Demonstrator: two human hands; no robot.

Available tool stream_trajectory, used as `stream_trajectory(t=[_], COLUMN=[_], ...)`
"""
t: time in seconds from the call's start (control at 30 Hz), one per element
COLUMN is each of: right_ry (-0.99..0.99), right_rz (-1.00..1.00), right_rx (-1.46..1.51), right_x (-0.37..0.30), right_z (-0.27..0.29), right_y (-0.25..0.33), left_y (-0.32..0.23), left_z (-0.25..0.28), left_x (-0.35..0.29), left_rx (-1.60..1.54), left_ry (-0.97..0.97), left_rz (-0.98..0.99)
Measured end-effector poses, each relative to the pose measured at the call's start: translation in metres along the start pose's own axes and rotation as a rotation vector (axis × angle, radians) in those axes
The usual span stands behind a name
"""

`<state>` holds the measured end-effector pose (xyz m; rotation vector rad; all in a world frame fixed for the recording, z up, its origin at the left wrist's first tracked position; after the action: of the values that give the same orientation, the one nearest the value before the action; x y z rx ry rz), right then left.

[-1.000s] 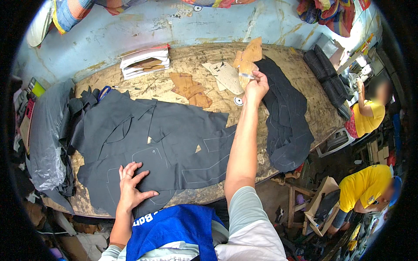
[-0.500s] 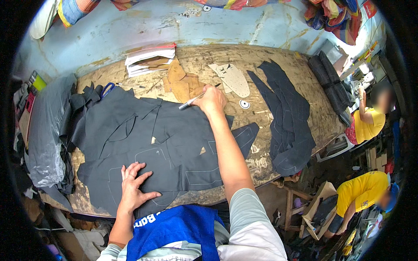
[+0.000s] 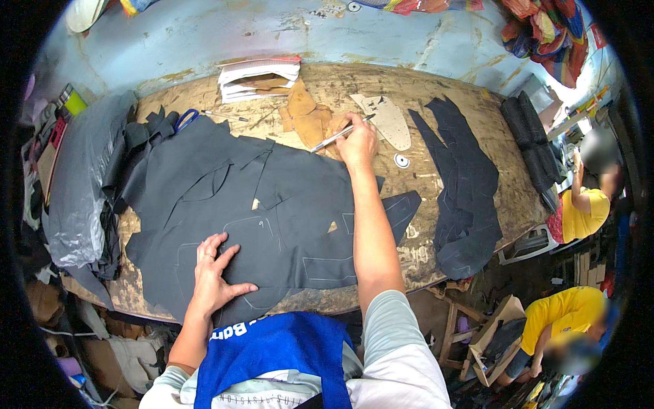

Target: The person uses a white marker and a wooden pattern piece to trace outlines onto a large piece of dark fabric laid on a worktable. The person repositions the pattern and fabric several times to mark multiple sections.

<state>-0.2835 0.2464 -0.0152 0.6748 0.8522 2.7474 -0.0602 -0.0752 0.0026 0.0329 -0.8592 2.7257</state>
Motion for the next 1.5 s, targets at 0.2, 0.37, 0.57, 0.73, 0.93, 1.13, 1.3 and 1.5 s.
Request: stream_trajectory(t=[0.2,0.37,0.57,0.73,0.93,1.13,1.3,1.5], right_ry=[0.097,0.078,0.048,-0.18,0.577,1.254,1.232,0.563], right_rz=[-0.073,-0.084,-0.146,0.024,0.016,0.144,0.215,-0.148], right_rx=[-0.098,0.081,0.125,-0.166,0.754,0.665,0.54,1.022], right_x=[-0.005,0.007,0.011,0.004,-0.071,-0.153,-0.172,-0.156], right_z=[0.007,-0.001,0.011,0.052,0.101,0.068,0.049,0.085], right_y=[-0.005,-0.022,-0.025,0.003,0.05,0.078,0.081,0.071], left_y=[0.006,0.017,0.029,0.022,-0.025,-0.048,-0.043,-0.039], left_z=[0.024,0.03,0.02,0.02,0.018,-0.019,-0.034,-0.035], left_x=[-0.016,-0.035,-0.046,-0.044,-0.063,-0.058,-0.054,-0.054], left_rx=[0.041,-0.025,-0.208,-0.272,-0.283,-0.075,0.137,0.071], left_ry=[-0.044,-0.045,-0.208,-0.503,-0.207,0.25,0.359,0.322], left_rz=[0.233,0.244,0.201,0.126,-0.265,-0.513,-0.429,-0.385])
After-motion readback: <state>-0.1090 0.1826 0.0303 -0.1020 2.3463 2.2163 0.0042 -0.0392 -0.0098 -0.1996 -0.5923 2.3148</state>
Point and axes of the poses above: each hand's wrist, its own x-axis towards the middle knuckle, its own z-axis out of the back of the hand, y = z × x, the point moved 1 cm from there along x, towards the middle knuckle, and after that the axes turned 1 degree about y, right-handed, at the moved point
